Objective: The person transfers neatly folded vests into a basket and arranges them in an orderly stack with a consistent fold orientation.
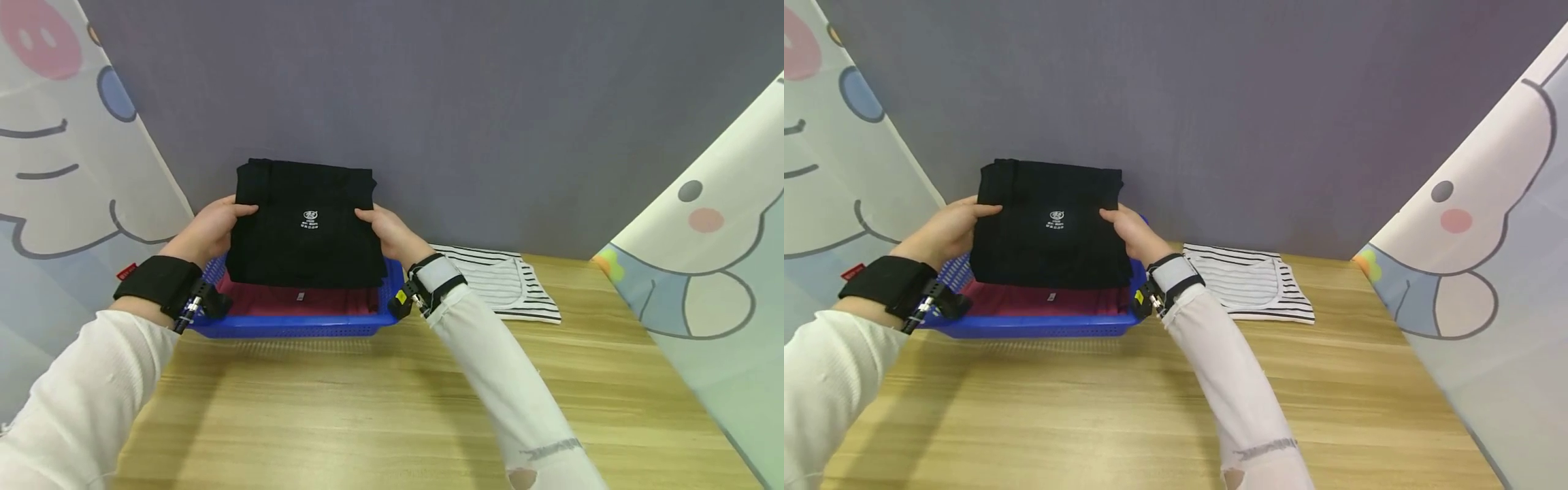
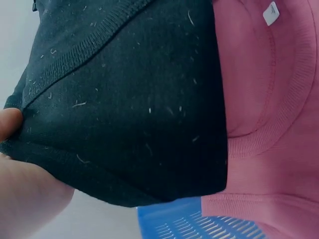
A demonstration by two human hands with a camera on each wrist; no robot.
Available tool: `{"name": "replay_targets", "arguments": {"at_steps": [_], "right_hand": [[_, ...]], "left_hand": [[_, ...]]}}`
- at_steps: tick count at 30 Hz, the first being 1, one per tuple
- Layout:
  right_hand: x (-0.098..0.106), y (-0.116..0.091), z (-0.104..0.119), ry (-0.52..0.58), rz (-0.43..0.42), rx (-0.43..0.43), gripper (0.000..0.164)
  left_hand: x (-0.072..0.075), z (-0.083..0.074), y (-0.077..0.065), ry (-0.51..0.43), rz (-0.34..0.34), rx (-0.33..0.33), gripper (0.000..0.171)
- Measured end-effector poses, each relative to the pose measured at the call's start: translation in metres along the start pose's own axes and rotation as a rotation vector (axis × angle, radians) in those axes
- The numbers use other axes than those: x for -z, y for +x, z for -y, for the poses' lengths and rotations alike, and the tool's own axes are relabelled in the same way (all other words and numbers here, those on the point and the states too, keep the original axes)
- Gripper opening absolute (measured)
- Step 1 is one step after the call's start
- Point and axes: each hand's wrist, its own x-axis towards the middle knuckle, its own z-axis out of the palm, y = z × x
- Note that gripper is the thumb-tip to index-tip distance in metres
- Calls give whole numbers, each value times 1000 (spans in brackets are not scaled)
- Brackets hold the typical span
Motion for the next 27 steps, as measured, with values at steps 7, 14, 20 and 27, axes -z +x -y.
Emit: {"name": "replay_targets", "arguments": {"at_steps": [7, 14, 20, 27], "right_hand": [[-1, 13, -5, 15, -29, -23, 47], [-4, 19, -10, 20, -33, -41, 47], [-1, 27, -22, 76, -63, -86, 45], [5, 27, -36, 36, -81, -140, 46]], "left_hand": [[1, 3, 5, 82, -36, 0, 51], [1, 9, 8, 44, -8, 7, 30], [-3, 17, 13, 72, -17, 15, 35], [-2, 26, 14, 250, 16, 64, 56]]}}
